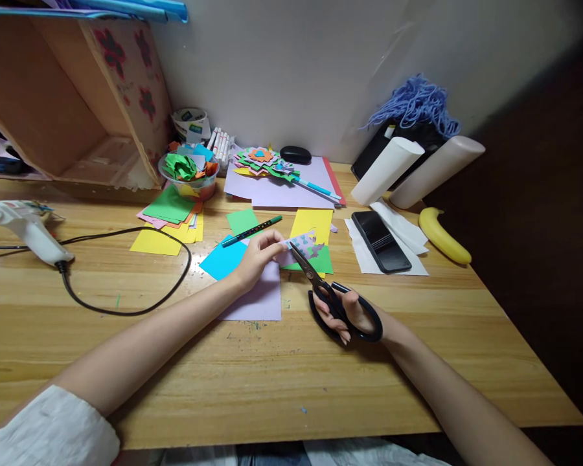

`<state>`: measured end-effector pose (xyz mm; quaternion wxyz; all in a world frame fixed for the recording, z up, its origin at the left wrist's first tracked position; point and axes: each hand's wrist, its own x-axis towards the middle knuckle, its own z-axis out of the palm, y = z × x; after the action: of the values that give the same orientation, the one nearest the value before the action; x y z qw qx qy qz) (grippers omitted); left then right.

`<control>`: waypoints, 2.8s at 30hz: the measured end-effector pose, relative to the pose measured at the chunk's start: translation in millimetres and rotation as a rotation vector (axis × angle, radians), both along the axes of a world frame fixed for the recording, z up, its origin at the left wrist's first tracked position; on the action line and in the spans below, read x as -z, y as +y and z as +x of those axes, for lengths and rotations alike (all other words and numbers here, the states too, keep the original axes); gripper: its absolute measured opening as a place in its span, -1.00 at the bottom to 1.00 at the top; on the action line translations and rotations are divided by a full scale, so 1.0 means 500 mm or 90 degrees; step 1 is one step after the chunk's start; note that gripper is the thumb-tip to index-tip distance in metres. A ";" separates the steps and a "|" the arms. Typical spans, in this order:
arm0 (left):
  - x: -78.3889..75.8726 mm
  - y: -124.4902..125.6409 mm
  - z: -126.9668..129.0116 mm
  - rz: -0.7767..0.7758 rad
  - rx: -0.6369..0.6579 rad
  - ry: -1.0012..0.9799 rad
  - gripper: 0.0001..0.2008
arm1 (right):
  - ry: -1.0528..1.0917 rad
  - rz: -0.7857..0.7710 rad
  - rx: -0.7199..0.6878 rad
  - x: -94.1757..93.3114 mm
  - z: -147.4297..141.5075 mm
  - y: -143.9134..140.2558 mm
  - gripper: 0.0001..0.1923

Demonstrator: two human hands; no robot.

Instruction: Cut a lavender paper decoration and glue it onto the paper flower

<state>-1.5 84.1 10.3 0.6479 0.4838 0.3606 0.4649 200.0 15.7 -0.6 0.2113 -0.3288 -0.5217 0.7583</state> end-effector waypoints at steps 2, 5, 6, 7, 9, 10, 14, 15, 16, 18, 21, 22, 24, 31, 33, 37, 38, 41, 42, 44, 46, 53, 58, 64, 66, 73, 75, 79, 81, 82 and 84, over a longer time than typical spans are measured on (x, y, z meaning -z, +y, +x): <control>-0.001 -0.001 0.000 0.002 0.007 0.006 -0.84 | -0.006 0.012 0.001 -0.004 0.000 0.000 -0.25; -0.003 -0.002 0.000 0.006 0.007 0.008 -0.84 | -0.013 0.036 0.004 -0.004 0.002 0.000 -0.26; -0.003 -0.002 0.000 0.006 0.004 0.007 -0.84 | -0.013 0.039 0.004 -0.002 0.004 -0.001 -0.26; -0.004 -0.002 0.000 0.006 0.001 0.005 -0.84 | -0.013 0.036 0.002 0.000 0.005 -0.001 -0.26; -0.003 -0.002 0.000 0.006 -0.001 0.001 -0.84 | -0.010 0.025 -0.004 0.005 0.007 -0.001 -0.25; -0.003 -0.001 0.000 0.006 -0.001 0.000 -0.84 | -0.007 0.019 -0.007 0.008 0.007 -0.001 -0.25; 0.002 0.001 -0.001 0.011 -0.004 0.005 -0.84 | 0.011 0.006 -0.011 0.013 0.006 -0.001 -0.23; 0.002 0.001 -0.001 0.013 -0.005 0.008 -0.83 | 0.015 0.004 -0.012 0.013 0.006 -0.001 -0.23; 0.003 0.001 -0.001 0.014 -0.005 0.009 -0.82 | 0.018 0.002 -0.013 0.013 0.005 0.000 -0.23; 0.003 0.000 -0.001 0.015 -0.001 0.010 -0.81 | 0.019 0.001 -0.016 0.011 0.005 0.001 -0.24; 0.001 -0.001 0.000 0.014 0.003 0.009 -0.80 | 0.007 0.004 -0.015 0.008 0.005 0.003 -0.24; 0.001 -0.001 0.000 0.013 0.002 0.009 -0.80 | 0.001 0.006 -0.013 0.007 0.005 0.004 -0.24; 0.000 -0.001 -0.001 0.008 0.001 0.010 -0.80 | -0.012 0.013 -0.009 0.004 0.006 0.004 -0.24; 0.002 0.002 -0.003 0.003 0.016 -0.001 -0.80 | -0.034 0.045 -0.012 0.000 0.011 0.003 -0.25; 0.003 0.004 -0.003 0.000 0.018 0.000 -0.79 | -0.038 0.048 -0.013 -0.002 0.011 0.003 -0.25; 0.005 0.005 -0.003 -0.007 0.016 -0.003 -0.79 | -0.045 0.052 -0.020 -0.009 0.010 0.005 -0.25; 0.005 0.006 -0.003 -0.008 0.015 -0.005 -0.79 | -0.044 0.053 -0.023 -0.011 0.009 0.005 -0.25; 0.006 0.007 -0.003 -0.011 0.007 -0.007 -0.80 | -0.042 0.061 -0.027 -0.016 0.008 0.004 -0.25; 0.006 0.007 -0.003 -0.013 0.006 -0.006 -0.80 | -0.044 0.064 -0.027 -0.017 0.008 0.004 -0.25; 0.006 0.008 -0.004 -0.014 0.008 -0.006 -0.80 | -0.050 0.069 -0.024 -0.017 0.009 0.003 -0.25; 0.007 0.008 -0.004 -0.013 0.010 -0.004 -0.80 | -0.053 0.071 -0.020 -0.015 0.010 0.003 -0.25; 0.003 0.005 -0.002 -0.006 0.001 0.005 -0.78 | -0.051 0.065 -0.012 -0.006 0.012 0.005 -0.24; -0.007 0.000 0.000 0.017 -0.006 0.015 -0.79 | -0.058 0.071 0.006 0.000 0.013 0.003 -0.22; -0.012 -0.002 0.001 0.031 -0.017 0.031 -0.79 | -0.049 0.059 0.010 0.004 0.011 -0.001 -0.20; -0.011 -0.001 0.000 0.033 -0.014 0.029 -0.79 | -0.051 0.060 0.010 0.001 0.010 -0.002 -0.20; -0.009 -0.002 -0.001 0.055 -0.007 0.017 -0.81 | -0.064 0.087 0.004 -0.005 0.010 -0.001 -0.23; -0.011 -0.002 -0.001 0.056 -0.008 0.018 -0.81 | -0.061 0.091 0.002 -0.004 0.011 -0.001 -0.23; -0.012 -0.002 -0.001 0.053 -0.007 0.025 -0.80 | -0.057 0.099 -0.004 -0.007 0.013 -0.001 -0.25; -0.011 -0.002 -0.002 0.054 -0.003 0.030 -0.80 | -0.060 0.103 -0.008 -0.010 0.013 -0.002 -0.26; -0.010 -0.001 -0.002 0.055 -0.001 0.032 -0.80 | -0.063 0.104 -0.009 -0.012 0.013 -0.002 -0.26; -0.009 -0.001 -0.002 0.057 -0.001 0.033 -0.80 | -0.069 0.107 -0.011 -0.016 0.012 -0.002 -0.26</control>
<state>-2.7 83.8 14.7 0.6160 0.5238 0.3566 0.4680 206.2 14.9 7.3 0.2035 -0.3458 -0.5970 0.6947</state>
